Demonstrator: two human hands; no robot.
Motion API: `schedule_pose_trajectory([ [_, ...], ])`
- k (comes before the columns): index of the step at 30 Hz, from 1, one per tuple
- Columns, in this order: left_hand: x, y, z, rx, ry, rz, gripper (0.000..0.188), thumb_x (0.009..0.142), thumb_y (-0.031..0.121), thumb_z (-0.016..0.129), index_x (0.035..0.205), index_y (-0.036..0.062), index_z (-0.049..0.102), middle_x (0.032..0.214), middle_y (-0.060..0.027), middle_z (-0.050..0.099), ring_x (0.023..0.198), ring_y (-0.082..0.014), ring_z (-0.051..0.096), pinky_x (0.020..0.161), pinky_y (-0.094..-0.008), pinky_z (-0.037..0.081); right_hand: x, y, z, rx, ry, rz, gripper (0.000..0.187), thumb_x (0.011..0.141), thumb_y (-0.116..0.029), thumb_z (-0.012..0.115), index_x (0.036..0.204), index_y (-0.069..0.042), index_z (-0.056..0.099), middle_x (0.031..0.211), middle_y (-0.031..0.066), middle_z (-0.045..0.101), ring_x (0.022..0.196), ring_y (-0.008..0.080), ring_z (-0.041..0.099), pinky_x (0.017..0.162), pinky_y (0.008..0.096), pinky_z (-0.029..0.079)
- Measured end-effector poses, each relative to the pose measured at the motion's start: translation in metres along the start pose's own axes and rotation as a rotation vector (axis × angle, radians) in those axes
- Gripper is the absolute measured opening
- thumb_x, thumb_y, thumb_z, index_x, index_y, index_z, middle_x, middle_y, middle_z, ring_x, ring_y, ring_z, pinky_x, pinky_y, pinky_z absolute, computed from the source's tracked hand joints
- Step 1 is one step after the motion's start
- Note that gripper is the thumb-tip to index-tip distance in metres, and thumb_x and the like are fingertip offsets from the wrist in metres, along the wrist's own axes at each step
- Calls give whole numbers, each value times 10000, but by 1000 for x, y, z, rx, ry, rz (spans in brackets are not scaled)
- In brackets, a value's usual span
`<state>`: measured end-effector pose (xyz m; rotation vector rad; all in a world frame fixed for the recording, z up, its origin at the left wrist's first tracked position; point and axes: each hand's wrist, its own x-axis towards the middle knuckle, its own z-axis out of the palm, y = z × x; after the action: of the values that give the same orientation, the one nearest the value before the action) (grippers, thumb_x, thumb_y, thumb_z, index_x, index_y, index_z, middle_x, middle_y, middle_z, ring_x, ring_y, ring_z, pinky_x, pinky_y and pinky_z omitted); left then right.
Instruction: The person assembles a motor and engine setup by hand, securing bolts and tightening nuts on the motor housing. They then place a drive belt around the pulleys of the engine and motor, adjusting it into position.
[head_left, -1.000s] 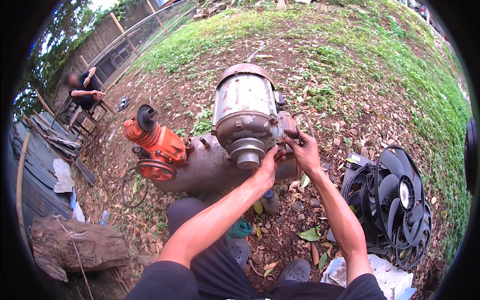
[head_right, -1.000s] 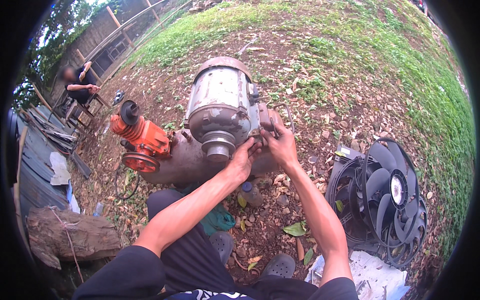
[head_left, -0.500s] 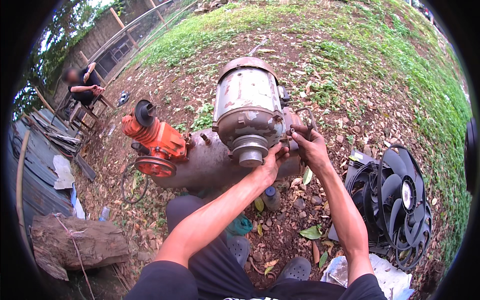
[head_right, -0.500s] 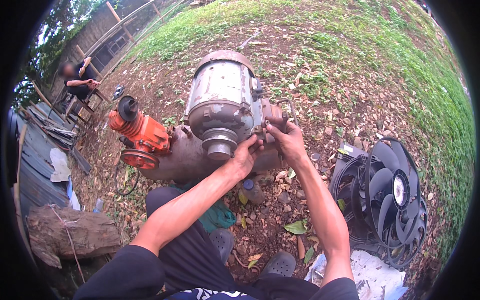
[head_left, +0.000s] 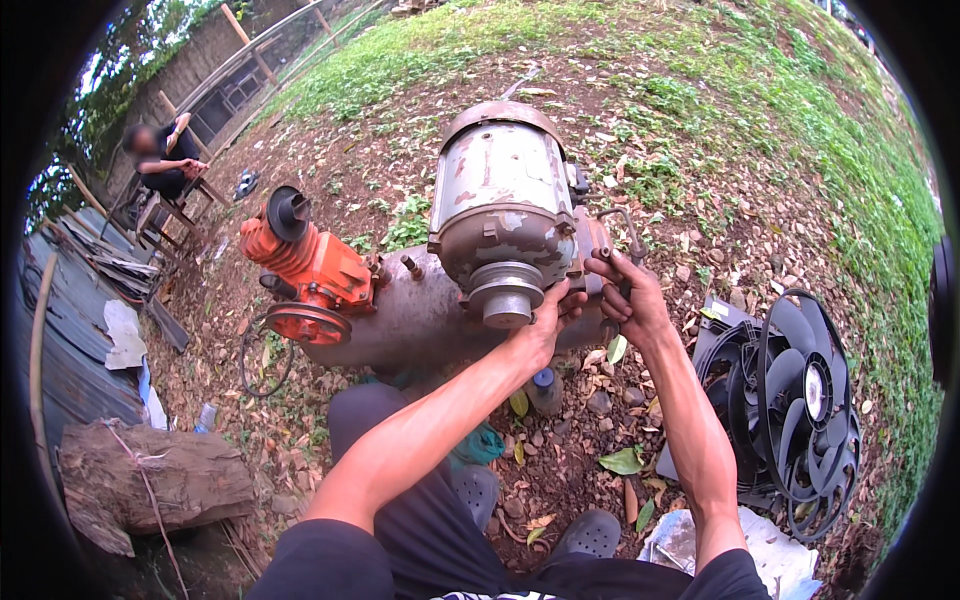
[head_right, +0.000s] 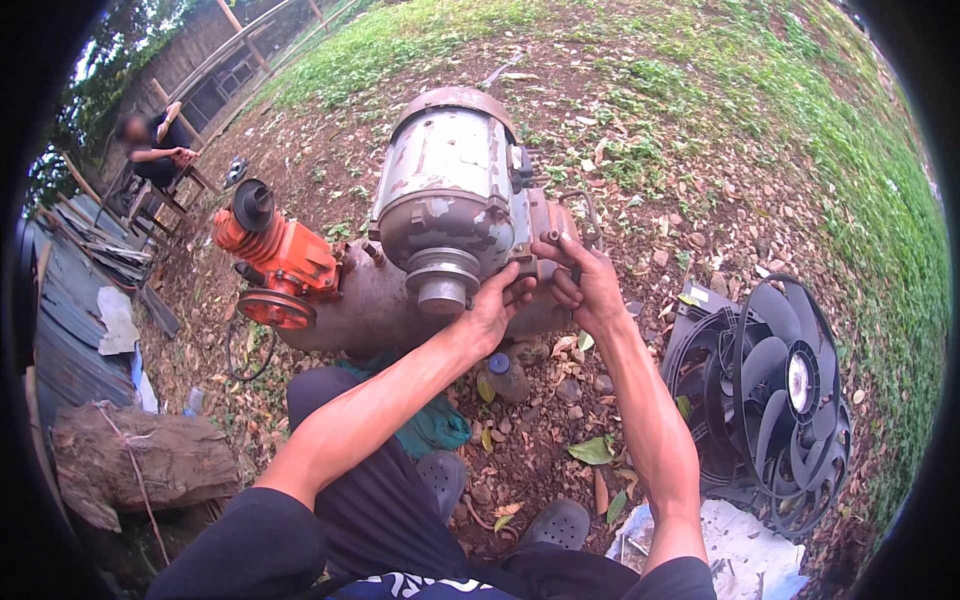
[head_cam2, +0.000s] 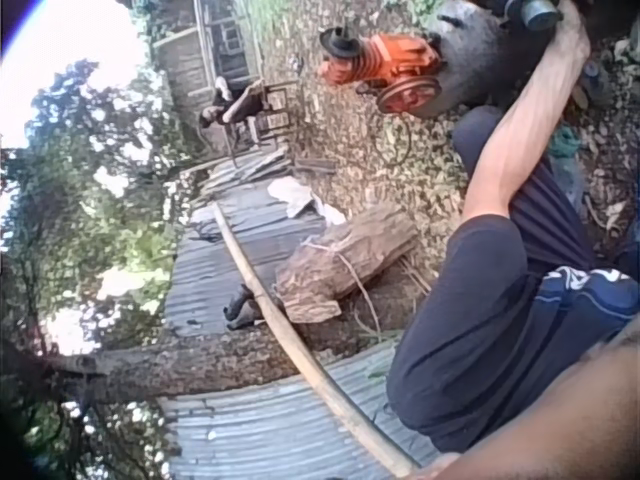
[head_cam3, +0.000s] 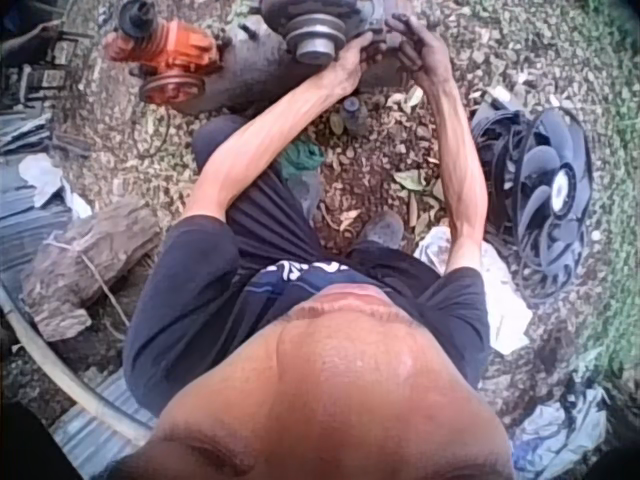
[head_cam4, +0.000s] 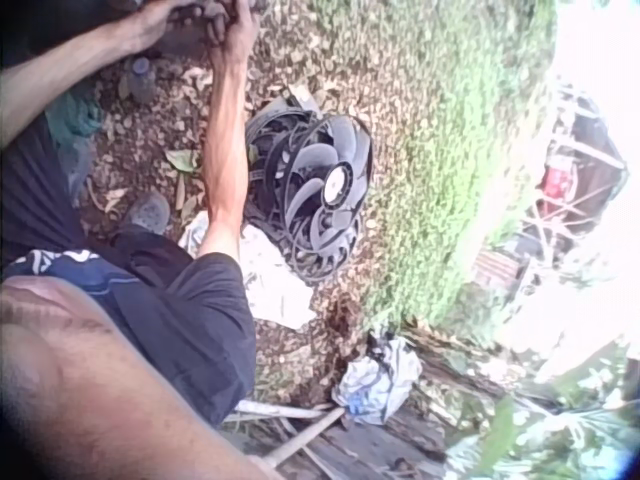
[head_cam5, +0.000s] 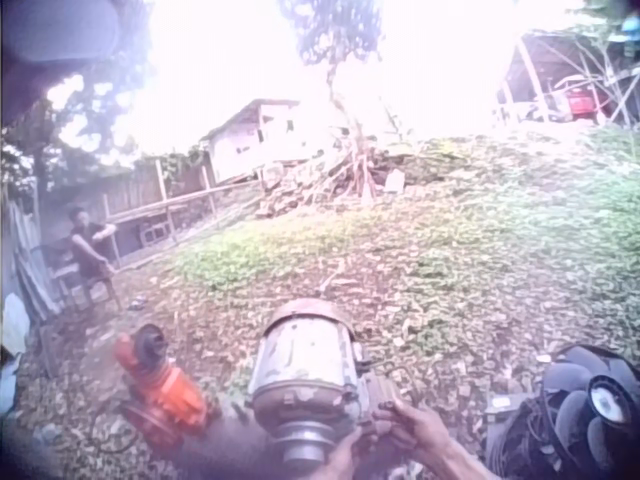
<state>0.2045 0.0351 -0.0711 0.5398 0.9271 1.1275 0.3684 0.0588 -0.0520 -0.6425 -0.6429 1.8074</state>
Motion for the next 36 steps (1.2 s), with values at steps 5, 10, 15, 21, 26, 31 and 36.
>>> schedule_pose_trajectory([
  [5,2,-2,-2,17,12,-1,212,954,274,595,1123,146,602,1022,34,635,911,-73,603,800,-280,475,-2,-1,14,-178,124,-89,231,957,-211,565,1048,1,573,899,99,684,373,36,321,346,199,242],
  [10,1,-1,1,11,29,15,209,940,243,612,1105,116,609,1016,13,645,881,-89,611,765,-281,495,5,-1,25,-505,237,-143,189,923,-203,624,913,-15,611,733,23,598,393,35,373,345,200,257],
  [15,8,-7,-1,-23,31,48,206,948,221,600,1129,124,615,1006,23,633,891,-87,590,814,-288,485,9,5,35,-520,145,-172,224,903,-188,645,910,34,617,726,30,587,534,100,567,446,241,516],
  [21,8,-7,1,-33,48,58,192,938,195,607,1106,102,618,1000,8,637,903,-108,594,850,-305,487,12,4,35,-691,146,-209,227,877,-170,676,899,48,614,780,65,630,625,121,607,510,264,560],
  [26,5,-5,6,-15,82,81,185,928,190,620,1087,96,625,1011,-1,641,916,-111,599,840,-299,478,16,4,33,-746,183,-201,222,868,-172,688,914,36,625,793,56,641,656,99,591,573,249,528],
  [31,3,-5,9,-1,118,85,182,926,184,620,1087,99,627,1029,-6,645,933,-112,601,857,-293,463,9,6,35,-647,143,-272,228,875,-140,675,1009,41,640,861,47,651,705,97,598,670,255,529],
  [36,6,-5,5,21,51,84,206,955,214,574,1119,99,623,1057,-15,644,990,-129,593,899,-309,459,5,7,26,-907,-2,-393,320,868,-169,695,1124,19,652,914,69,658,771,117,625,664,260,531],
])
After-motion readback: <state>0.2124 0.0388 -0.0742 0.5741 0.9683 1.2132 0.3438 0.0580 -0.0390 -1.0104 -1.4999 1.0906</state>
